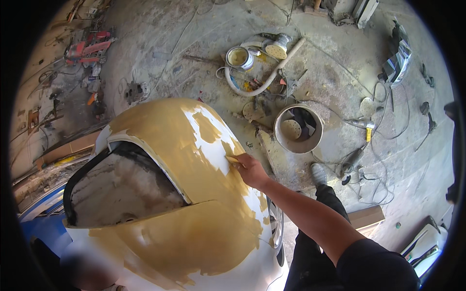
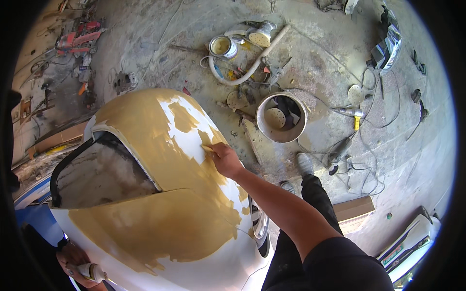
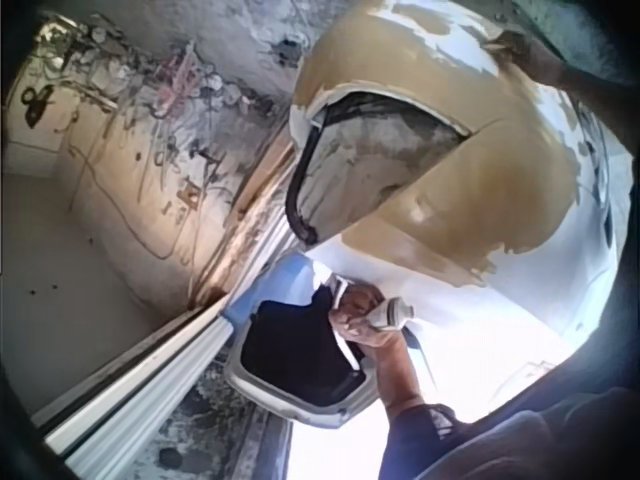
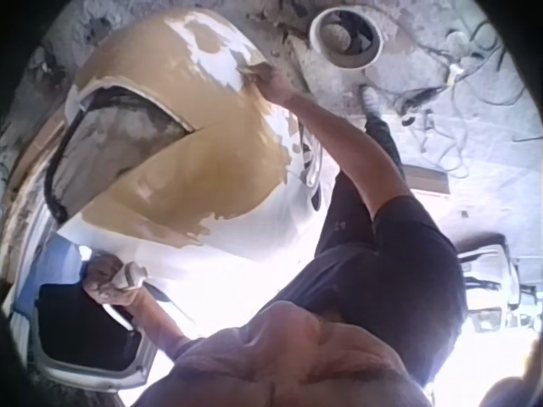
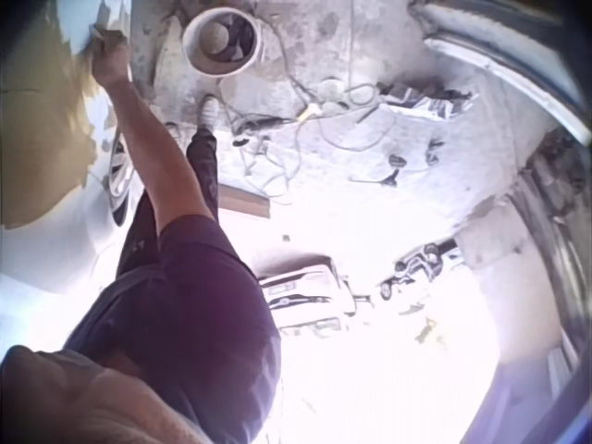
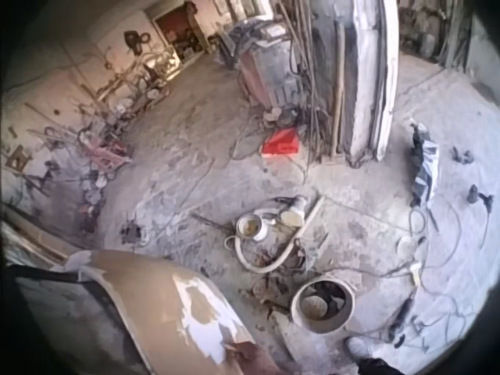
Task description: The person applies a beige body filler to the rear quarter panel of a white car using a yellow spreader. They repeatedly squeeze more filler from a tube onto the spreader and smooth it over the panel surface.
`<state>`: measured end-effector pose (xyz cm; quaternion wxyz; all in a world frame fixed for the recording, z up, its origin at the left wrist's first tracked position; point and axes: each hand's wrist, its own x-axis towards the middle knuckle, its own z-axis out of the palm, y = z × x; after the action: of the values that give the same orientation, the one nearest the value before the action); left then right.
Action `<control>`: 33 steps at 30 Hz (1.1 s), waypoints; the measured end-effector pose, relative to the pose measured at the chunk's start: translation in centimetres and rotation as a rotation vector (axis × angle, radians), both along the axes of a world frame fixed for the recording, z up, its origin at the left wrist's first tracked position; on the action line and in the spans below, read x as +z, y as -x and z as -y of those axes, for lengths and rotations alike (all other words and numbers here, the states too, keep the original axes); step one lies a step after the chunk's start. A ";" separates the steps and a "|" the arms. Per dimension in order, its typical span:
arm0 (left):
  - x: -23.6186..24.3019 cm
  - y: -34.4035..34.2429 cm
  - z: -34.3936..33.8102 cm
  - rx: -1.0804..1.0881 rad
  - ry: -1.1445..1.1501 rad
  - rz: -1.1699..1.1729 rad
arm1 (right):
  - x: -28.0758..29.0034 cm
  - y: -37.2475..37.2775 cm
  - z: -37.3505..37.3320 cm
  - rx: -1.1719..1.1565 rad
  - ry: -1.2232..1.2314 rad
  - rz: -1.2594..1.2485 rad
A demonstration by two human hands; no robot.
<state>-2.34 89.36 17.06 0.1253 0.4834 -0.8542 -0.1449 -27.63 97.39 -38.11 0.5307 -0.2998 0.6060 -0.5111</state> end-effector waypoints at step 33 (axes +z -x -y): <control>-1.7 6.8 -0.6 0.023 -0.043 -0.143 | -2.4 3.1 4.1 0.040 0.116 0.095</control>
<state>-9.10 89.99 15.34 0.1775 0.4842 -0.8341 -0.1959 -30.71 93.27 -40.54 0.5506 -0.3175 0.5433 -0.5485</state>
